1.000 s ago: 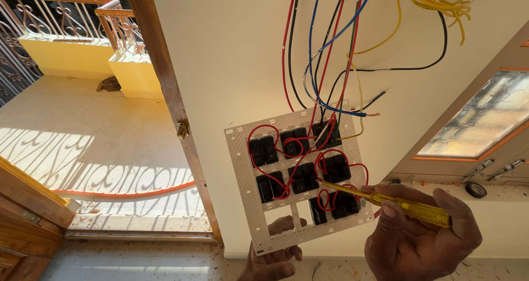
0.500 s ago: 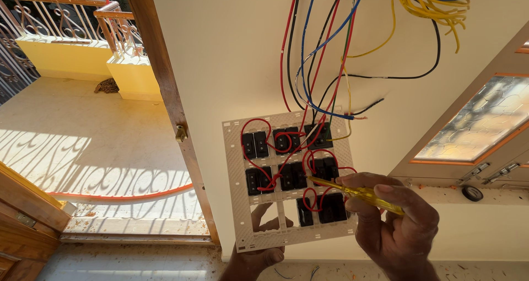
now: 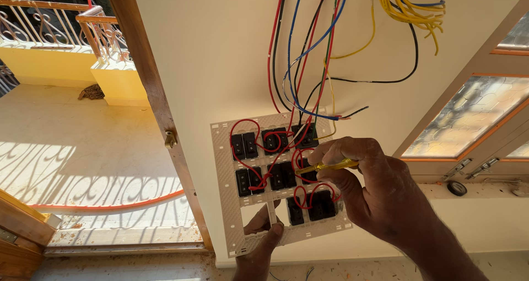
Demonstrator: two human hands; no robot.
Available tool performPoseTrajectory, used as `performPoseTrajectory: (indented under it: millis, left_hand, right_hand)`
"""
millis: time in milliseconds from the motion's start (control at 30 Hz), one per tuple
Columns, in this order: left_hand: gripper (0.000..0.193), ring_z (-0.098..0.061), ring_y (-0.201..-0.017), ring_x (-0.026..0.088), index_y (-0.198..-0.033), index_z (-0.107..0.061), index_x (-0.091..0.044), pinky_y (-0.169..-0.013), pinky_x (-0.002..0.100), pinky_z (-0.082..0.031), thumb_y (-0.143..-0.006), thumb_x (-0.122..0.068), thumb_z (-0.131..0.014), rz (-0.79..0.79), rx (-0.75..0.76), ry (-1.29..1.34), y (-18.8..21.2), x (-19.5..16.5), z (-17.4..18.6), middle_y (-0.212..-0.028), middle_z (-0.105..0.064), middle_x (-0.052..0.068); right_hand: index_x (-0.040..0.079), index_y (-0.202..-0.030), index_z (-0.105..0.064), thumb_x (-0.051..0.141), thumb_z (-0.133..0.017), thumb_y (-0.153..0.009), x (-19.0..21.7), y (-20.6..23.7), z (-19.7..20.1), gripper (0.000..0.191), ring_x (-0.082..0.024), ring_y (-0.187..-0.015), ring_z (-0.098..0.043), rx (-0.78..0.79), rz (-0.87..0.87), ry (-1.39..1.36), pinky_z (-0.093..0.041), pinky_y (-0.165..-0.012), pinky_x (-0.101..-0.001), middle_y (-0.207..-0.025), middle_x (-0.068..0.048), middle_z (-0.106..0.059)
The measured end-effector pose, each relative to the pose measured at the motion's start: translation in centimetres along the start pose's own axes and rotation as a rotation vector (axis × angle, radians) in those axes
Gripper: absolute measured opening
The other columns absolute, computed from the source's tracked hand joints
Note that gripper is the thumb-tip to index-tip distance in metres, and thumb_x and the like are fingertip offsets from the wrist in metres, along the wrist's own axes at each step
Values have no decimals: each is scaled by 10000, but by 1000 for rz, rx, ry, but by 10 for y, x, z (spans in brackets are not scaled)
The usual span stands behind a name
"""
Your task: The person wires an electrical switch panel by inserting color-coded wires into terminals and tightening them with a screwdriver. They use pliers to strip the insulation from wire ends and twist them together before securing them into the panel blocks.
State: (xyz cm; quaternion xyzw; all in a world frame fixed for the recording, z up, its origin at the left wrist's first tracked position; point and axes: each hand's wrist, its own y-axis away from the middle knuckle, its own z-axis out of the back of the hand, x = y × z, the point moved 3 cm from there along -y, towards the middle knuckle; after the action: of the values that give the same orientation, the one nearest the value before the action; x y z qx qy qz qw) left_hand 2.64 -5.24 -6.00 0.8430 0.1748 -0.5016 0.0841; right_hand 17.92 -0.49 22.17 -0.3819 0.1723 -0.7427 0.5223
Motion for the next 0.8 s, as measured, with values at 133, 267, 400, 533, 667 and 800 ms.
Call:
performPoseTrajectory:
  millis: [133, 267, 400, 533, 667, 800]
  left_hand:
    - [683, -618, -803, 153, -1441, -547, 36, -678, 332, -529, -854, -259, -733, 51, -39, 82, 3, -4, -7, -898, -661, 100]
    - [638, -599, -748, 152, -1413, -581, 57, -652, 329, -514, -868, -238, -736, 39, -12, 109, 6, -16, -13, -831, -641, 102]
    - [561, -547, -688, 139, -1351, -632, 86, -623, 303, -451, -890, -217, -735, 55, 34, 159, 8, -27, -17, -753, -614, 79]
    - [492, -520, -656, 125, -1246, -692, 93, -586, 268, -365, -899, -253, -729, 61, 34, 96, 13, -35, -16, -722, -601, 50]
    - [443, -527, -687, 123, -1190, -695, 77, -622, 286, -417, -891, -247, -744, 73, 61, 195, 15, -39, -19, -765, -608, 47]
    - [419, -541, -710, 121, -1169, -698, 61, -638, 285, -431, -881, -241, -746, 93, 53, 206, 16, -40, -16, -796, -624, 51]
  right_hand:
    - [66, -1141, -444, 23, -648, -950, 5, -10, 2, 283, -192, -896, -813, 115, 92, -11, -666, -738, -309, -1133, -121, -765]
    - [50, -1117, -444, 54, -641, -943, 7, -16, 7, 262, -215, -936, -783, 103, -17, 23, -667, -762, -327, -1087, -117, -778]
    - [35, -1113, -434, 76, -631, -955, 9, -27, 12, 256, -227, -932, -810, 59, -144, -13, -664, -798, -349, -1016, -129, -768]
    - [37, -1104, -452, 107, -621, -963, 13, -28, 8, 231, -220, -905, -763, 115, -110, 51, -639, -777, -356, -1021, -104, -785]
    - [43, -1116, -480, 107, -613, -942, 13, -24, -3, 229, -215, -818, -764, 210, -55, 87, -635, -667, -333, -1029, -90, -792]
    - [39, -1139, -488, 134, -651, -932, 16, -20, -3, 281, -222, -749, -754, 186, -45, 120, -636, -621, -338, -979, -102, -787]
